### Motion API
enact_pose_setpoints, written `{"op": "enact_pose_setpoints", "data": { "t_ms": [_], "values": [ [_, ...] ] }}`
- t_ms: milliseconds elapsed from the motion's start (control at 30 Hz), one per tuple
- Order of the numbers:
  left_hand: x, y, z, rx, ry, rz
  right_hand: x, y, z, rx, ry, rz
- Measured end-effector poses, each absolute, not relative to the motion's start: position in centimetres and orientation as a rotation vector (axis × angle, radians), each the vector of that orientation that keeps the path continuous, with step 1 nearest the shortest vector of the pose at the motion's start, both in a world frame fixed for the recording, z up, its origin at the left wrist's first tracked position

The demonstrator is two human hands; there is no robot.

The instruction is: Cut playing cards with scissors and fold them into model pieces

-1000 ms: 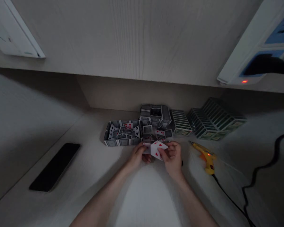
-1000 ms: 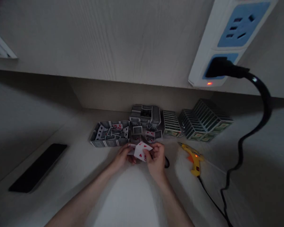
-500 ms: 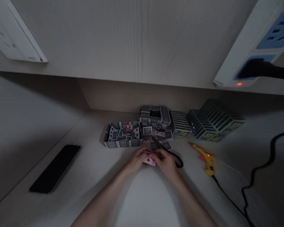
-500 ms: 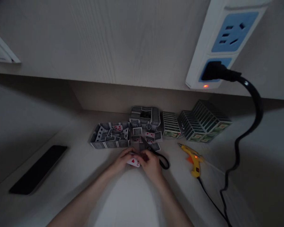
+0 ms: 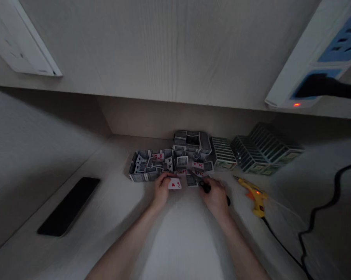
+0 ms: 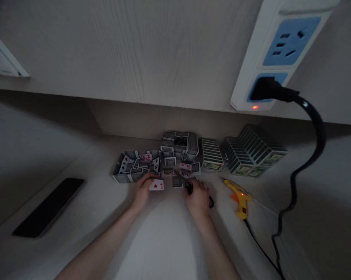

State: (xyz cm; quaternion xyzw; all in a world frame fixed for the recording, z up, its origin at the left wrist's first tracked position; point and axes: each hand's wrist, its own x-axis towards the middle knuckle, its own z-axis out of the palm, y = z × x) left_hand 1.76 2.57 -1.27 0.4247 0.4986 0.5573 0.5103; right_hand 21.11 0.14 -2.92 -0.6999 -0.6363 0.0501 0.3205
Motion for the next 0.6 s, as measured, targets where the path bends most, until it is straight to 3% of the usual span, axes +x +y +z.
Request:
{"op": "enact_pose_setpoints", "data": {
  "t_ms": [433,600],
  "values": [
    [0.7,2.8,-0.8,0.853,1.226,1.511,19.3,-2.0,-0.6,-1.449,-2.090,0.562],
    [0.9,2.7,-0.7,0.864,1.181,1.454,19.6,-1.6,-0.2,-1.387,-2.030,0.402]
  ]
}}
